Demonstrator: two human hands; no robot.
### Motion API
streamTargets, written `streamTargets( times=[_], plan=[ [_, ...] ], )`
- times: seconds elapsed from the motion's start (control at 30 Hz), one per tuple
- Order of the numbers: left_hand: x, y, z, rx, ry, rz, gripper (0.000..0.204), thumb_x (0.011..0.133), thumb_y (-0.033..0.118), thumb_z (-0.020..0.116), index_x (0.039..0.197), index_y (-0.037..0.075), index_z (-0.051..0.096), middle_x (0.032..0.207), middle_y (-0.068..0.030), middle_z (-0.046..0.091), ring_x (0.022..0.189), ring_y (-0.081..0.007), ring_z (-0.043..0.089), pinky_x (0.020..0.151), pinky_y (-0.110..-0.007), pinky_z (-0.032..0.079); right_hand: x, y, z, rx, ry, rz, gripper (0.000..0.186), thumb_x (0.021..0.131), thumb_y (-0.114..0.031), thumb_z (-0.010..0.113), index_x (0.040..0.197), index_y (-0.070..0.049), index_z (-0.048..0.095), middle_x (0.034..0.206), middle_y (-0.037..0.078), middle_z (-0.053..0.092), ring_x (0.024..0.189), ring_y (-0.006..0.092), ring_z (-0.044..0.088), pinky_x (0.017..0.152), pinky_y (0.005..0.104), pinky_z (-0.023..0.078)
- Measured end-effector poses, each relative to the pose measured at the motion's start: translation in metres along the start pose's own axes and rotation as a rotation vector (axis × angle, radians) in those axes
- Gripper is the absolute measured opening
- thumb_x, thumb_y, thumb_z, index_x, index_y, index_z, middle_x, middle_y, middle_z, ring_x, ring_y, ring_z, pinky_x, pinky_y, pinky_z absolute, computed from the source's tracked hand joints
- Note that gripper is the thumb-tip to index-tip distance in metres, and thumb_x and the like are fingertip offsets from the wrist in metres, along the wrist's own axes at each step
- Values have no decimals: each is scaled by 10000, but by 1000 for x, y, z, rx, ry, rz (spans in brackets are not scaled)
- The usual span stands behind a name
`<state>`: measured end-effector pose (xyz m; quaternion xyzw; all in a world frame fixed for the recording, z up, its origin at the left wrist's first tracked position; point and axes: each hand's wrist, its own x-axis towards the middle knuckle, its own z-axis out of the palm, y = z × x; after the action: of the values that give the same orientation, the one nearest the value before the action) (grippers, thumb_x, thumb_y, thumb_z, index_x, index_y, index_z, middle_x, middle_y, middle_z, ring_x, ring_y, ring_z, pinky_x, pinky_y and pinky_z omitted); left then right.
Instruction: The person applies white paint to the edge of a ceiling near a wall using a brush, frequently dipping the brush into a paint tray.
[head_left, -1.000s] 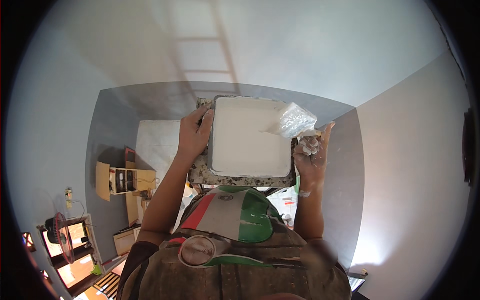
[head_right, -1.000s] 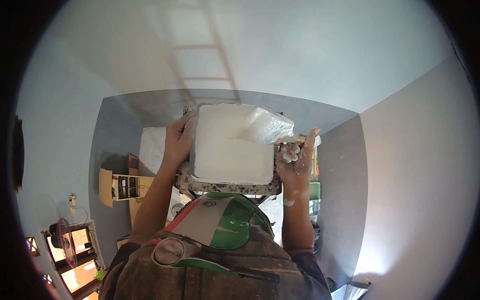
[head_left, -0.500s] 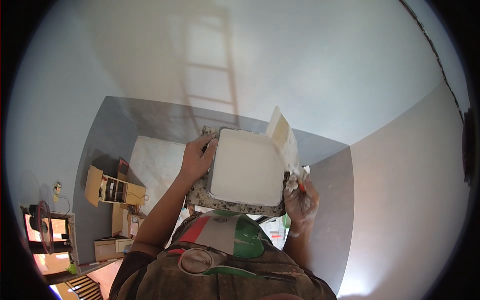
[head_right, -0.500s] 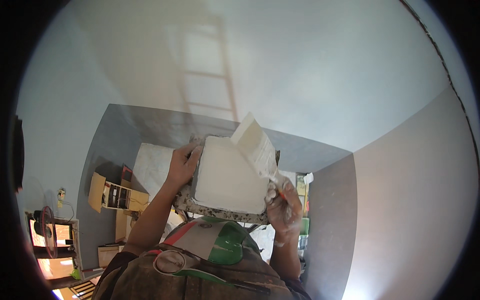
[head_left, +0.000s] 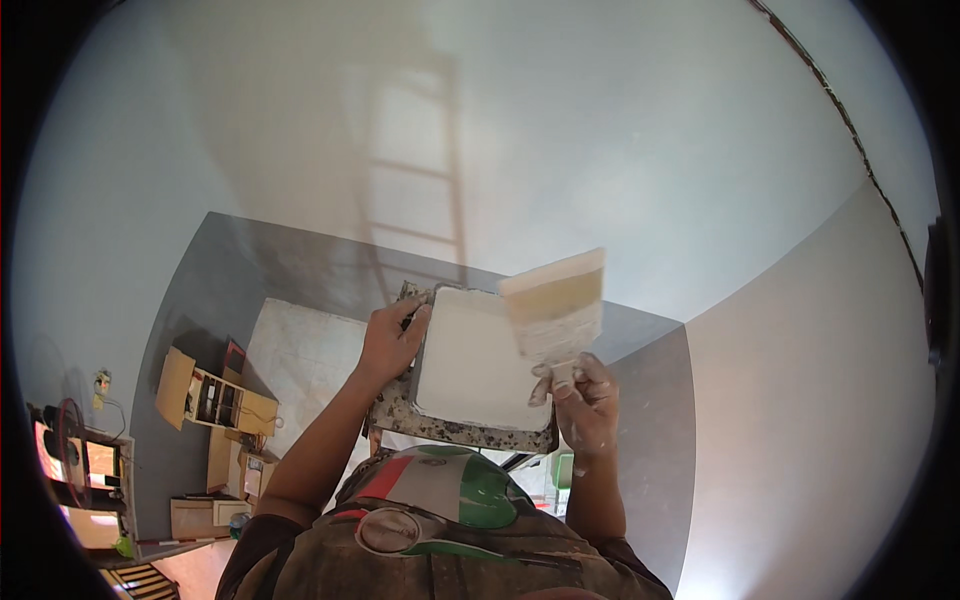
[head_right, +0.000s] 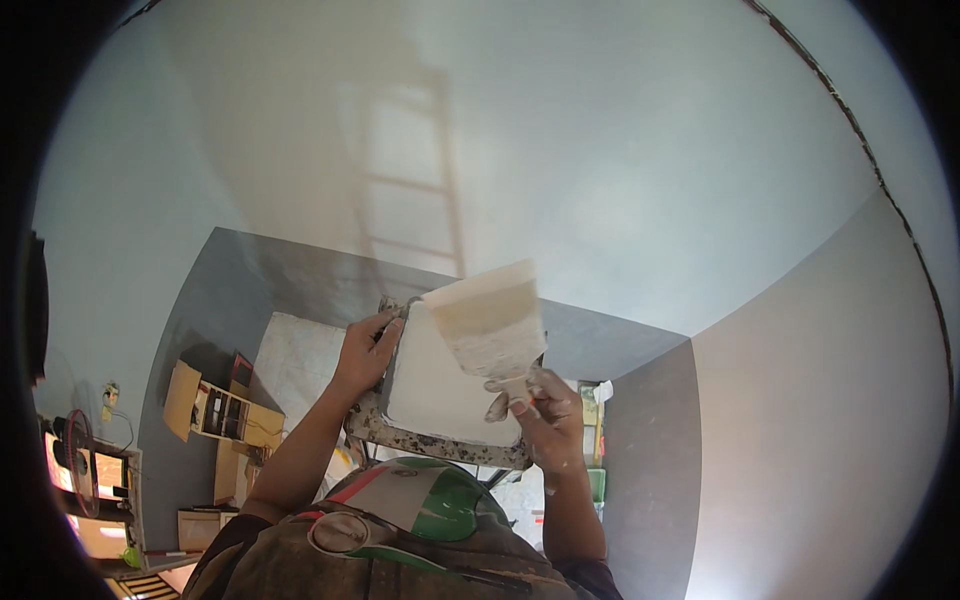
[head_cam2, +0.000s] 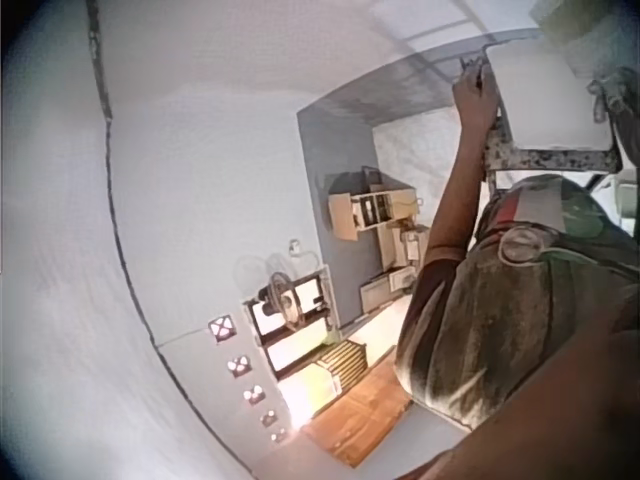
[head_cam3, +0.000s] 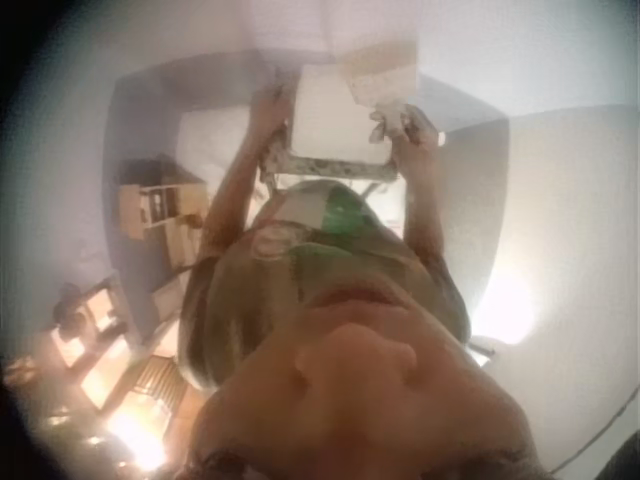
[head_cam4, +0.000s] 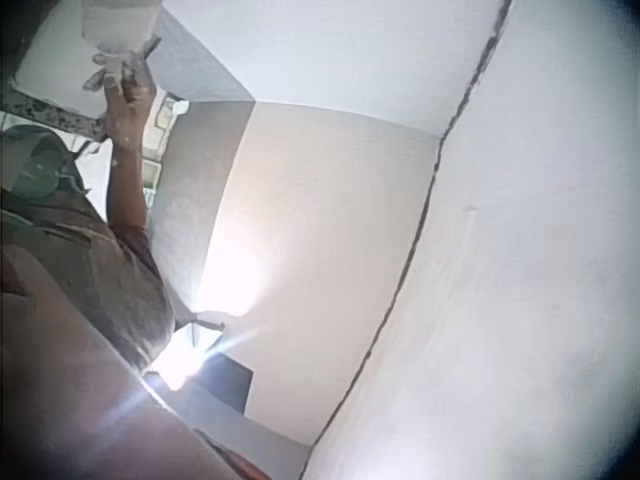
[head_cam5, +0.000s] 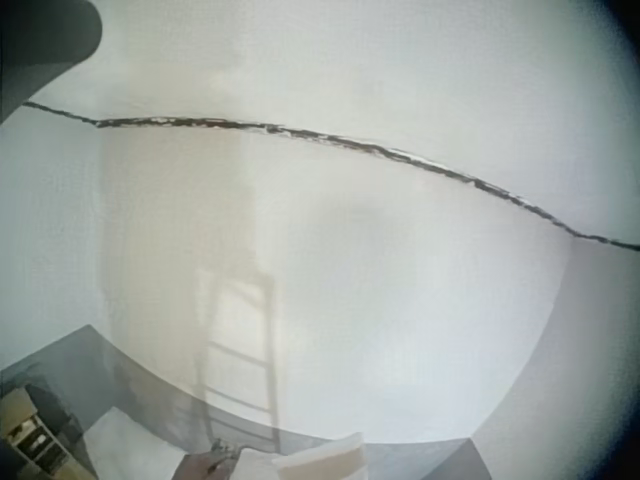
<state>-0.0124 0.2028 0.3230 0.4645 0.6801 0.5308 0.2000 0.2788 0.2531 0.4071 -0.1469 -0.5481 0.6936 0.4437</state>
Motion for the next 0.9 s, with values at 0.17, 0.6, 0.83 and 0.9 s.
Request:
streamTargets(
  times=[0.17,0.6,0.83,0.9],
  plan=[
    [0,7,-1,-6,-7,69,346,1001,243,623,1158,-54,704,986,-280,728,921,-359,747,816,-400,556,7,4,9,-289,34,-49,293,938,121,637,1220,65,586,1172,151,628,1035,215,662,896,347,554],
    [-1,5,3,-76,13,75,286,1003,215,624,1140,-19,714,934,-229,732,801,-282,729,758,-368,552,35,29,-15,-642,154,-551,312,961,63,621,1233,26,474,1164,169,614,1039,209,632,906,343,525],
    [-2,15,-4,-29,-8,44,307,1009,213,617,1173,-31,705,935,-241,739,824,-280,738,784,-363,556,42,11,-25,-804,218,-674,291,955,43,641,1220,12,523,1224,157,564,1086,212,583,944,330,481],
    [-1,19,-4,-30,1,67,304,1011,207,614,1175,-32,704,930,-240,741,822,-274,738,785,-360,555,41,6,-26,-853,225,-691,306,948,43,652,1229,3,537,1230,156,567,1102,212,574,965,341,472]
  ],
)
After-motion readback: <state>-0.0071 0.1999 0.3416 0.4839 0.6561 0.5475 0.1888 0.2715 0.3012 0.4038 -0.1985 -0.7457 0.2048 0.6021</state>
